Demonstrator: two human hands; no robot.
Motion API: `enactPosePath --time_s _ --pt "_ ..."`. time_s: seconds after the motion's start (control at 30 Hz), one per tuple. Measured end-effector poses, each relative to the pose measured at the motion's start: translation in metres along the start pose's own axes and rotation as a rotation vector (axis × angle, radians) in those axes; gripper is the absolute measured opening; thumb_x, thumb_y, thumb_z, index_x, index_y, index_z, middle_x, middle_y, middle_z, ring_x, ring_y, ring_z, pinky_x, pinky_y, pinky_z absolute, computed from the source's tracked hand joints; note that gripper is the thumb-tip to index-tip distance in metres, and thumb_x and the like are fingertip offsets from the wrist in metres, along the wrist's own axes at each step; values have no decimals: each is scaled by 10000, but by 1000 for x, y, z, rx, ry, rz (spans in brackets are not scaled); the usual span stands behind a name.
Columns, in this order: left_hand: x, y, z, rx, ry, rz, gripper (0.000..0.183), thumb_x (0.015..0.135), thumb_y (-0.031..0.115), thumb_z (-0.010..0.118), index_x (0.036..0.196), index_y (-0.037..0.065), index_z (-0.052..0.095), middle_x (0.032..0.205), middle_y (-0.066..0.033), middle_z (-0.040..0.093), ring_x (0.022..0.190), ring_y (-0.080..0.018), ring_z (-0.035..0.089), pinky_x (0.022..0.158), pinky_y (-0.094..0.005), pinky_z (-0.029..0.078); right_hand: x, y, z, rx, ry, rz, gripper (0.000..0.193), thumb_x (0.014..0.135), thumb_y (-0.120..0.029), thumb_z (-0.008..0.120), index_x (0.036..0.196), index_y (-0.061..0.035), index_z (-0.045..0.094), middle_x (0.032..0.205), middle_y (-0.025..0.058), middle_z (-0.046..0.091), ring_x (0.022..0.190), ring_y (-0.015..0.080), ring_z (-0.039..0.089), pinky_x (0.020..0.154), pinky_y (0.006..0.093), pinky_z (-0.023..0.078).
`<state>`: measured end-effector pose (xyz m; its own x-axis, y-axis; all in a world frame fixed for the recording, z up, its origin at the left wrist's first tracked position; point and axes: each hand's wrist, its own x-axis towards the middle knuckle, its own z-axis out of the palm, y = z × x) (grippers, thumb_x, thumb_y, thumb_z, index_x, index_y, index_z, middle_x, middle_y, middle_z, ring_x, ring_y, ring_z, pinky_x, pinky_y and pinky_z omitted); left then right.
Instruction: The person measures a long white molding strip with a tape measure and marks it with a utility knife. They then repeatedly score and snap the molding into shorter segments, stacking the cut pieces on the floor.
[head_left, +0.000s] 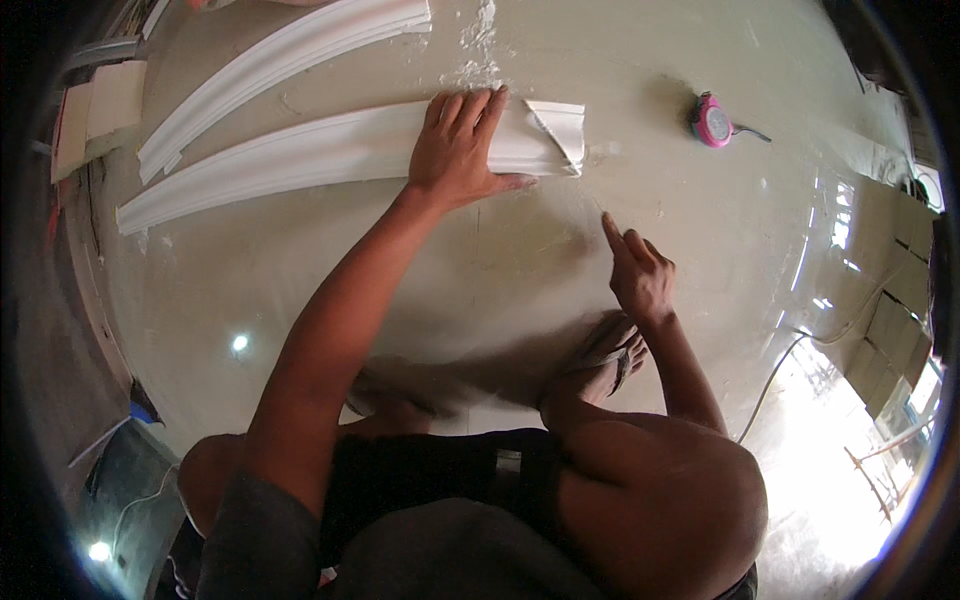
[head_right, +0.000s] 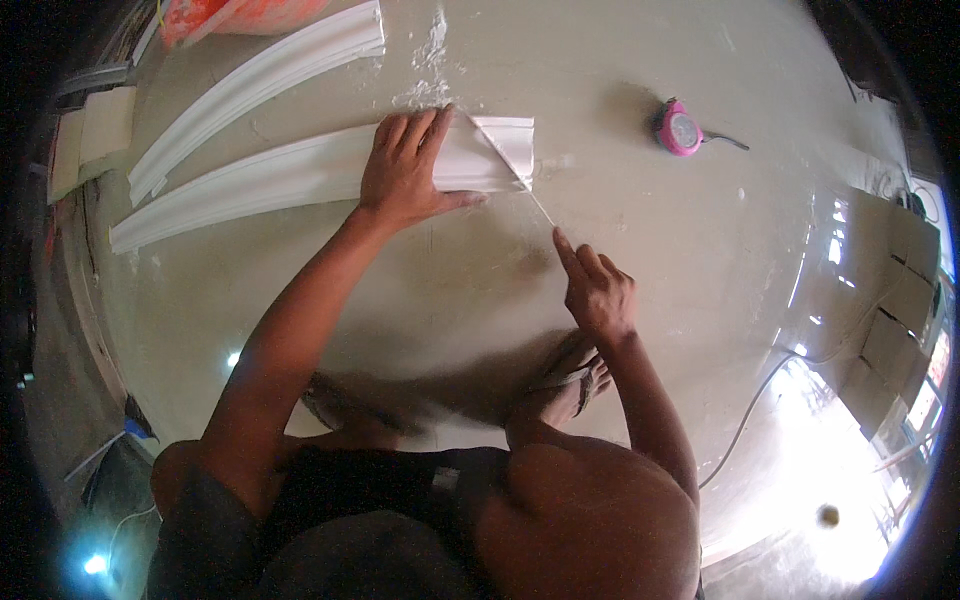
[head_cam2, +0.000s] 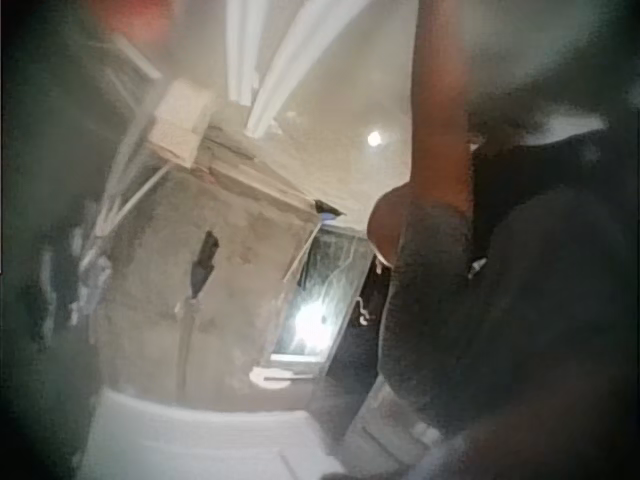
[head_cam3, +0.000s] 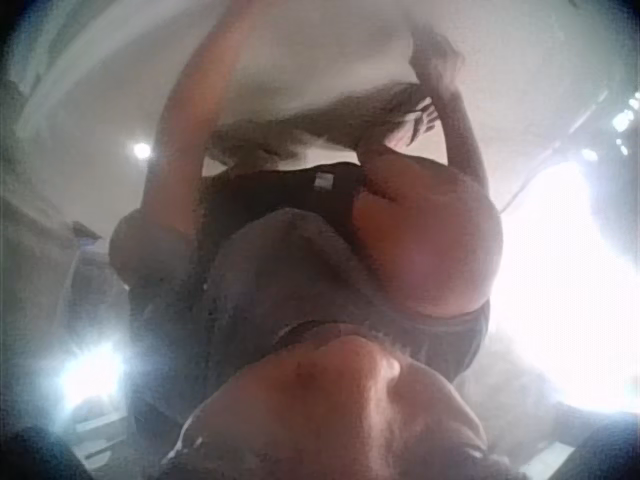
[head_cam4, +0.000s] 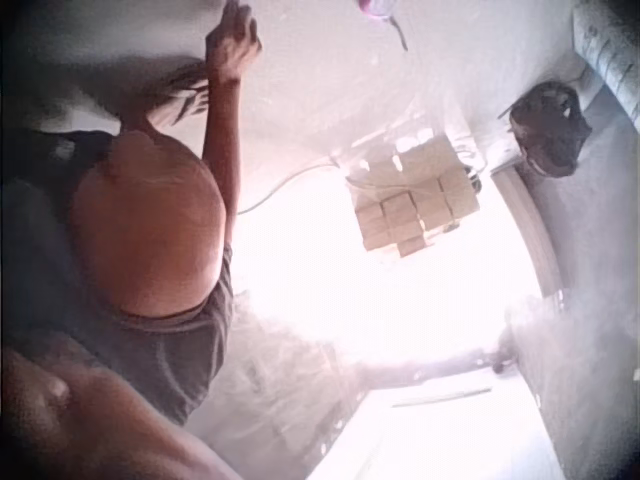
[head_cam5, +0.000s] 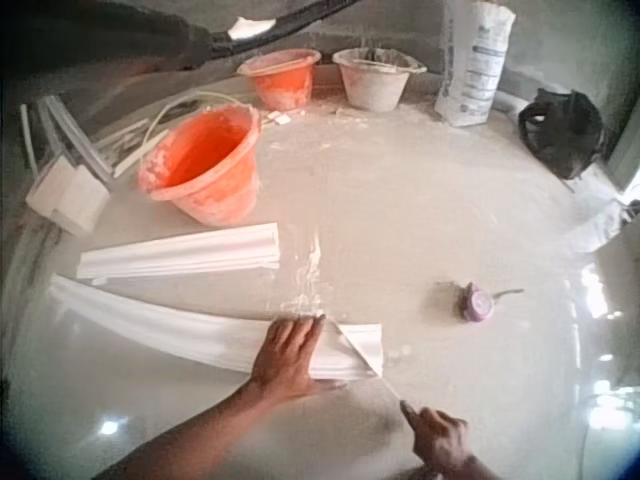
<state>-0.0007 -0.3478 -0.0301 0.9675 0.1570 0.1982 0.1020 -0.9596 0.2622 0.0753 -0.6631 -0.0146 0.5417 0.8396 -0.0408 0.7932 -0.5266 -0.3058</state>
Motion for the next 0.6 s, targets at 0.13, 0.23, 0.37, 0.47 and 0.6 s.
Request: enactPosePath --time_s 0.13,0.23,0.37,0.47,0.6 --pt "-2 0 -2 6 16 -20 1177 630 715 860 1485 -3 487 1373 -138 540 1274 -339 498 1153 -508 368 0 -4 3 -14 23 -44 728 781 -4 633 1478 -205 582 880 19 567 716 188 643 593 367 578" --pt "-1 -3 0 35 -5 -42 1169 620 708 871 1482 13 495 1383 -131 543 1280 -332 497 1158 -499 365 6 -7 2 -29 13 -27 729 771 -2 645 1469 -207 594 877 15 565 706 185 629 574 355 569" --pt "-2 -6 1 55 -21 -51 1150 616 695 880 1474 27 506 1391 -121 546 1274 -320 502 1158 -496 365 8 -2 -15 -48 -16 -21 734 773 -7 651 1474 -217 592 877 16 567 718 184 628 573 349 568" --pt "0 -5 2 36 -13 -47 1139 608 685 887 1461 29 516 1384 -115 554 1262 -316 510 1151 -492 371 10 1 -15 -66 -29 -39 740 770 -6 655 1475 -219 593 875 17 569 730 182 632 574 352 569" --pt "2 -2 3 21 20 -30 1103 605 631 912 1445 40 510 1343 -87 550 1240 -293 508 1141 -478 383 15 3 -3 -35 5 -61 734 772 -11 659 1473 -217 596 862 23 562 721 186 624 578 356 571"
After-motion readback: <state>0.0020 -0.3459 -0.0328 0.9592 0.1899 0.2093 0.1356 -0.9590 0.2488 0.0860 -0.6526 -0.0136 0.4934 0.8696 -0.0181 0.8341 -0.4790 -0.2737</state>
